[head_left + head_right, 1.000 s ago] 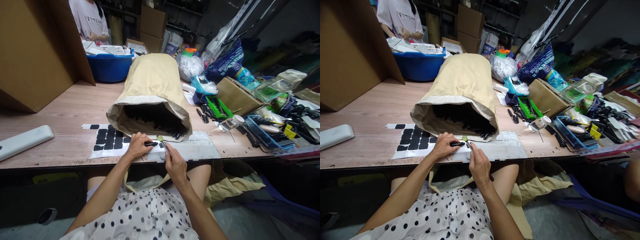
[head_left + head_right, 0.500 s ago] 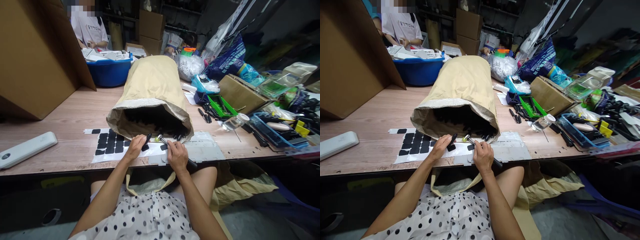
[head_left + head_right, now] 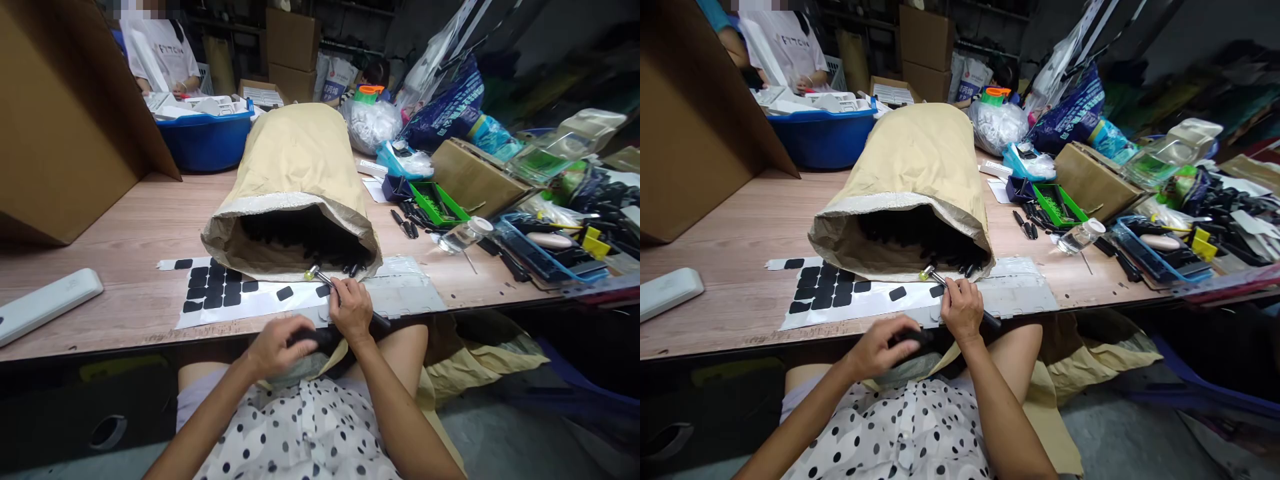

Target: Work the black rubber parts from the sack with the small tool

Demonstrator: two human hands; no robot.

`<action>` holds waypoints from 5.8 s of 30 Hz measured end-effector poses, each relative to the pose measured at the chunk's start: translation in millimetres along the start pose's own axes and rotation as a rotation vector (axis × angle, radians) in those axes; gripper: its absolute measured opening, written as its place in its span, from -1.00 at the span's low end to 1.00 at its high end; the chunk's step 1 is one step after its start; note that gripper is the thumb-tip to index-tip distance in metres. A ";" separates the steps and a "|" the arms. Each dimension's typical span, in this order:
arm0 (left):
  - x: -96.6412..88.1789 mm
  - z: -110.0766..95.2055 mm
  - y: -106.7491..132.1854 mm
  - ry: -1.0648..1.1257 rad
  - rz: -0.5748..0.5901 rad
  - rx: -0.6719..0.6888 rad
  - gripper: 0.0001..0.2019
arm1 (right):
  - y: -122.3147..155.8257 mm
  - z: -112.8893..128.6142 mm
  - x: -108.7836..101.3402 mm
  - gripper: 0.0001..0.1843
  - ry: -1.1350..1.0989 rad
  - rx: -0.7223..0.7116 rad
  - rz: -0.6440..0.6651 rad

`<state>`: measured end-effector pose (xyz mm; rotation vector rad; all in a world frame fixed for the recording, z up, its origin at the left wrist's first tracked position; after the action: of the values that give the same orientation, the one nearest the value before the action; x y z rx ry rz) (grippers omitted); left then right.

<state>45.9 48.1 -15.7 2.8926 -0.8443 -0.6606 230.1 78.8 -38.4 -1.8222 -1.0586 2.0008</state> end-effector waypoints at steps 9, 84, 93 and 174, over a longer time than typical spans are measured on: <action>54.7 66.9 15.7 -0.494 0.065 -0.649 -0.71 | 0.8 -0.9 1.1 -0.73 -0.005 0.018 0.008; -39.4 24.6 -61.7 -0.387 -0.383 -0.140 -0.87 | 9.8 34.7 -29.3 -0.58 -0.340 0.126 0.065; -39.2 23.7 -61.3 -0.387 -0.394 -0.138 -0.88 | 6.9 25.4 -21.4 -0.60 -0.275 0.120 0.100; -51.9 -33.7 -75.7 -0.597 -0.604 -0.045 -0.92 | -11.5 -6.5 11.8 -0.80 -0.055 0.105 0.124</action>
<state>58.5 137.4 22.0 2.9175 0.0727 -1.6093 230.5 96.4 -39.8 -1.8290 -0.8559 2.1452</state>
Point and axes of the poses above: each hand's wrist, its own y-axis away from the middle knuckle, its own x-axis out of the palm, z = x × y, the point moved 4 cm from there along -y, towards the middle knuckle, and after that the axes turned 13 degrees about -x, right-handed, at the moved point
